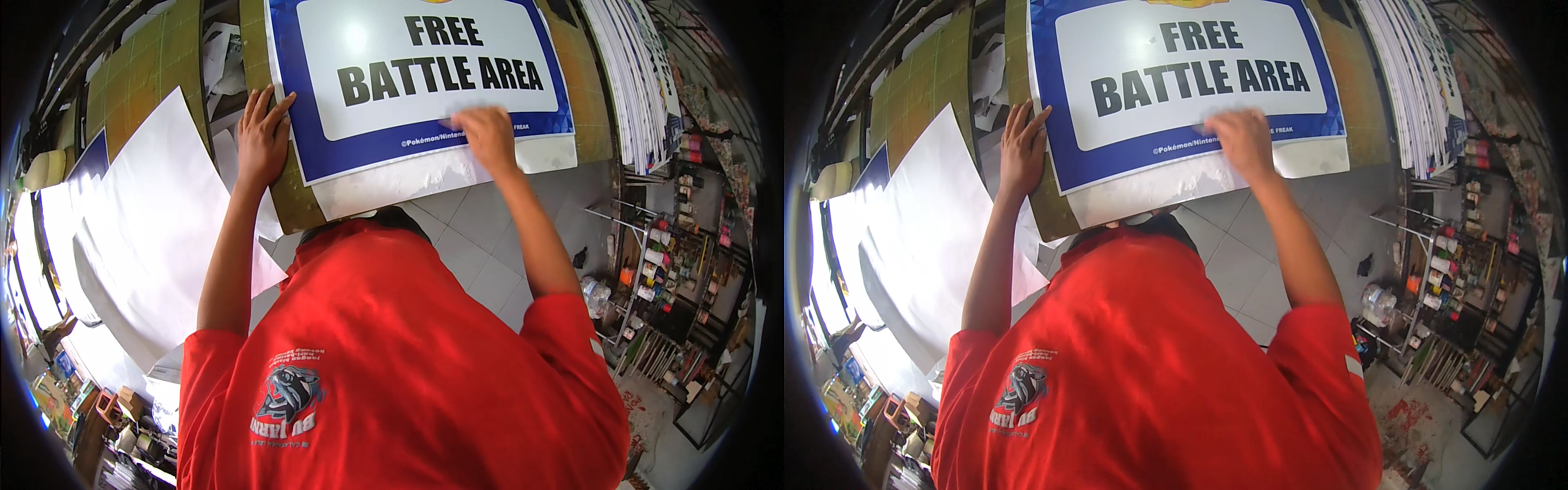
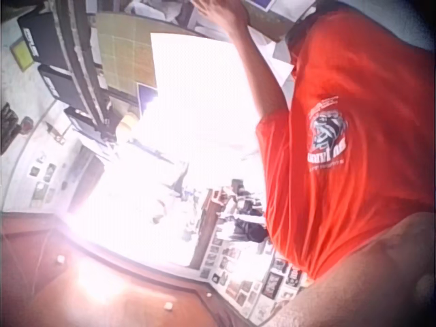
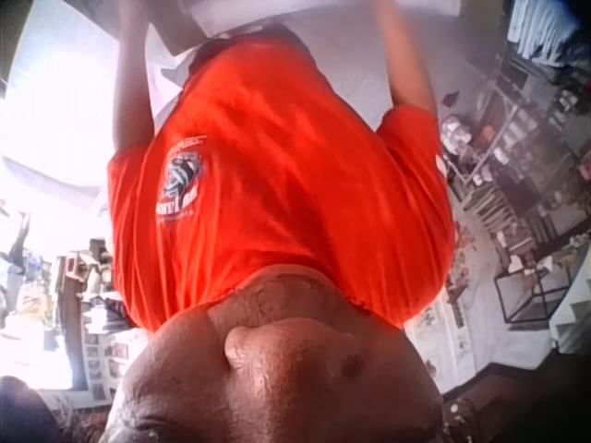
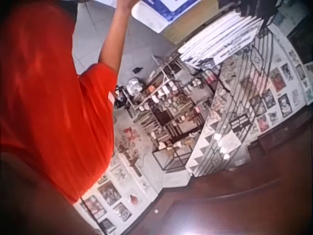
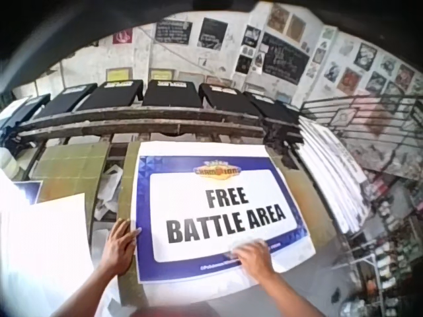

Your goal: The person applies a 'FREE BATTLE AREA' sign to a white board using a spray bottle and a squeegee. They smooth the sign, peel off the backing paper, and wipe the board's surface with a cloth.

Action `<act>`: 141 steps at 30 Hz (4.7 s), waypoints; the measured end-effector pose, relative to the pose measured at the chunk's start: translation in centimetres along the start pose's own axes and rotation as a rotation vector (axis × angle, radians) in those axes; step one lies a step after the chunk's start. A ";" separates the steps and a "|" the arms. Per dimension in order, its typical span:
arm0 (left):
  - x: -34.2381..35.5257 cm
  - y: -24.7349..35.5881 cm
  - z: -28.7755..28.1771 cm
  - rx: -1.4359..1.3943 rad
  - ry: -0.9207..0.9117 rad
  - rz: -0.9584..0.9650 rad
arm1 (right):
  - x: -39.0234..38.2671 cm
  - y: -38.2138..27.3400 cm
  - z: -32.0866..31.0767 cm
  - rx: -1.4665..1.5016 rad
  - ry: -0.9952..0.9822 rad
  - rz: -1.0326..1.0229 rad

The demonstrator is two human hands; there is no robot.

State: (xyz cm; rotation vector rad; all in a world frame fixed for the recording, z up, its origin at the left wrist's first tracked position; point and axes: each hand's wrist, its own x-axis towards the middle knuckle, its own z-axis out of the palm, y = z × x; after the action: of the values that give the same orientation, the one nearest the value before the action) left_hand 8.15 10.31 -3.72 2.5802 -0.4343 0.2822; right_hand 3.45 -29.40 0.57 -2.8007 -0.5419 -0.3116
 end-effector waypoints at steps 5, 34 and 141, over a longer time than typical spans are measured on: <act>0.0 0.2 -0.2 -0.048 0.001 -0.029 | -5.8 -2.0 -2.9 0.045 -0.106 -0.008; 0.4 0.3 -1.5 -0.173 -0.027 -0.124 | 30.7 -9.5 11.4 0.055 0.024 -0.355; 17.9 -4.3 2.8 0.208 0.011 0.013 | 25.9 -2.0 9.3 0.053 0.086 -0.042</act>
State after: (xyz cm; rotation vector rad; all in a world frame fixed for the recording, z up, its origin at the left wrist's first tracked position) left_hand 26.62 7.92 -3.06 2.7779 -0.4376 0.3633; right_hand 27.66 -16.17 -1.01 -2.7143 -0.5805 -0.4174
